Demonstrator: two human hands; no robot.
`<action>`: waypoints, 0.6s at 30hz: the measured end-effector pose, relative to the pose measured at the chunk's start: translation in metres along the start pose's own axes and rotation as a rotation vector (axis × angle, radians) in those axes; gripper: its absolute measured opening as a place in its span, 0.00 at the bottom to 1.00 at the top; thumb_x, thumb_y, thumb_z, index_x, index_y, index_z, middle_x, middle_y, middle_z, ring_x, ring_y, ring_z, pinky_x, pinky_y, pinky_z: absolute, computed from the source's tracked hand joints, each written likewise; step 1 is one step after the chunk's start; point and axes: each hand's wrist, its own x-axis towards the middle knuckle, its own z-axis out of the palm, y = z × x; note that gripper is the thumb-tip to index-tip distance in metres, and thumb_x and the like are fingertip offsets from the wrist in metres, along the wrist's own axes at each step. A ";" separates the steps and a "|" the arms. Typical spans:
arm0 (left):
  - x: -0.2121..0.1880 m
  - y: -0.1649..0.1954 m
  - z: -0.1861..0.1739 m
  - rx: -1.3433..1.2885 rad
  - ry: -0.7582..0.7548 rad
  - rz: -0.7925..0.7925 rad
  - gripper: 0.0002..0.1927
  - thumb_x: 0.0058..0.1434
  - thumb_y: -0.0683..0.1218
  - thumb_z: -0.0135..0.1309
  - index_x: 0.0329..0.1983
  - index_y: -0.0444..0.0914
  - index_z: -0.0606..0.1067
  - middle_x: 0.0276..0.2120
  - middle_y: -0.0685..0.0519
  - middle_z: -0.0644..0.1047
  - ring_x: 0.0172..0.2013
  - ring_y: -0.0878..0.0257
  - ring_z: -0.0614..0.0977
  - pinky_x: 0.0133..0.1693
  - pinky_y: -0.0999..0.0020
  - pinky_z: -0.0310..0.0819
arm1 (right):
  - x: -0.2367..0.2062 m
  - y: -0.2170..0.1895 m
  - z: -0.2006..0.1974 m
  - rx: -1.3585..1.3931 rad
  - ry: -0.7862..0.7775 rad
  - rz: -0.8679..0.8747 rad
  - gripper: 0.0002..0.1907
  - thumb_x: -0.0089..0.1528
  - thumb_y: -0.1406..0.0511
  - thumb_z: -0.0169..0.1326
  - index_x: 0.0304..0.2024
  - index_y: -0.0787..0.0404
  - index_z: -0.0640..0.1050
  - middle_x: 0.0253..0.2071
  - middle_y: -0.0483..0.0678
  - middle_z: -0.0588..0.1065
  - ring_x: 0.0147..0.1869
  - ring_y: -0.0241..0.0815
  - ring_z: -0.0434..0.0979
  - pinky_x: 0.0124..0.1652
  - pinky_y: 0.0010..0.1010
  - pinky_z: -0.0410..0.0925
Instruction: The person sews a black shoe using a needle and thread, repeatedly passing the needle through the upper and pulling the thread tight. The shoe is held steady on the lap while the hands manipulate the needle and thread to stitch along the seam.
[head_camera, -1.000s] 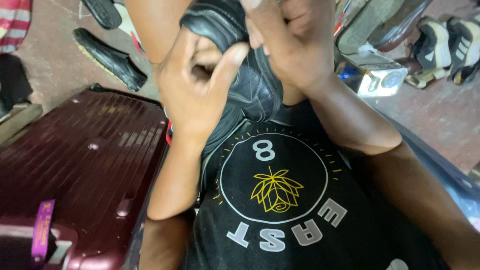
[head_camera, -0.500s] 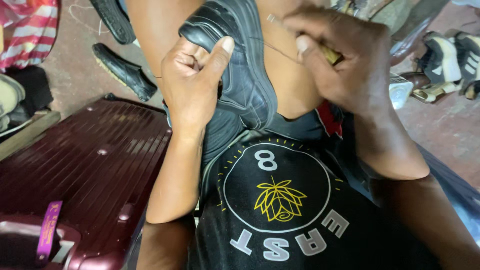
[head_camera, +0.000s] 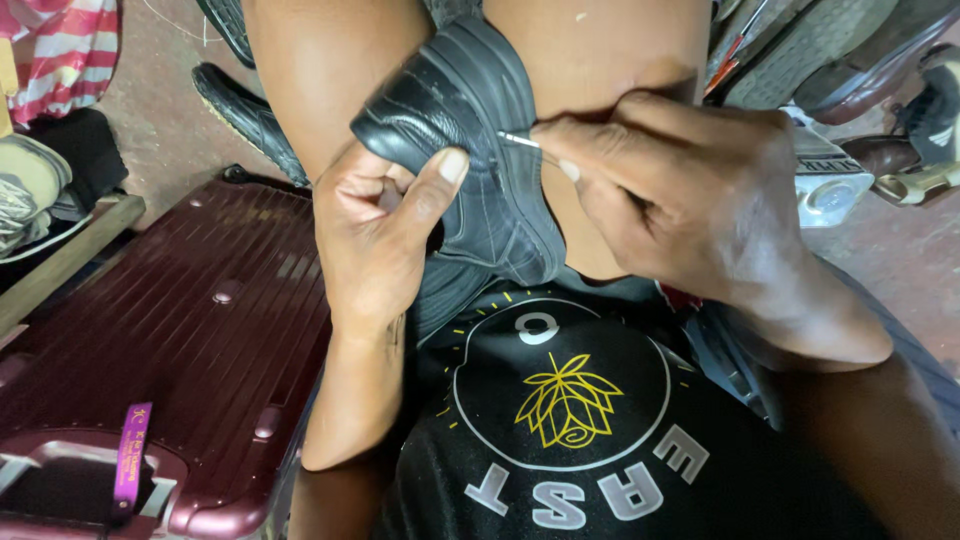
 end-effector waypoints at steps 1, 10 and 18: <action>0.000 0.000 0.000 -0.006 0.005 -0.008 0.02 0.71 0.34 0.59 0.45 0.32 0.79 0.28 0.61 0.75 0.28 0.77 0.68 0.33 0.80 0.58 | 0.003 0.001 0.001 0.010 -0.001 -0.017 0.10 0.65 0.72 0.60 0.48 0.61 0.83 0.34 0.46 0.78 0.31 0.37 0.75 0.30 0.28 0.69; -0.004 -0.002 0.001 0.036 0.083 -0.053 0.05 0.70 0.34 0.60 0.48 0.31 0.79 0.28 0.60 0.76 0.26 0.77 0.69 0.32 0.81 0.59 | 0.014 -0.003 -0.006 0.007 -0.082 0.002 0.12 0.62 0.74 0.58 0.47 0.62 0.84 0.29 0.47 0.77 0.24 0.36 0.72 0.25 0.28 0.67; -0.007 -0.001 0.004 0.055 0.088 0.000 0.05 0.71 0.32 0.62 0.47 0.30 0.79 0.29 0.61 0.76 0.29 0.78 0.70 0.32 0.82 0.61 | 0.023 -0.018 -0.013 -0.121 -0.173 -0.013 0.10 0.64 0.70 0.63 0.48 0.64 0.84 0.31 0.47 0.77 0.21 0.33 0.69 0.21 0.26 0.63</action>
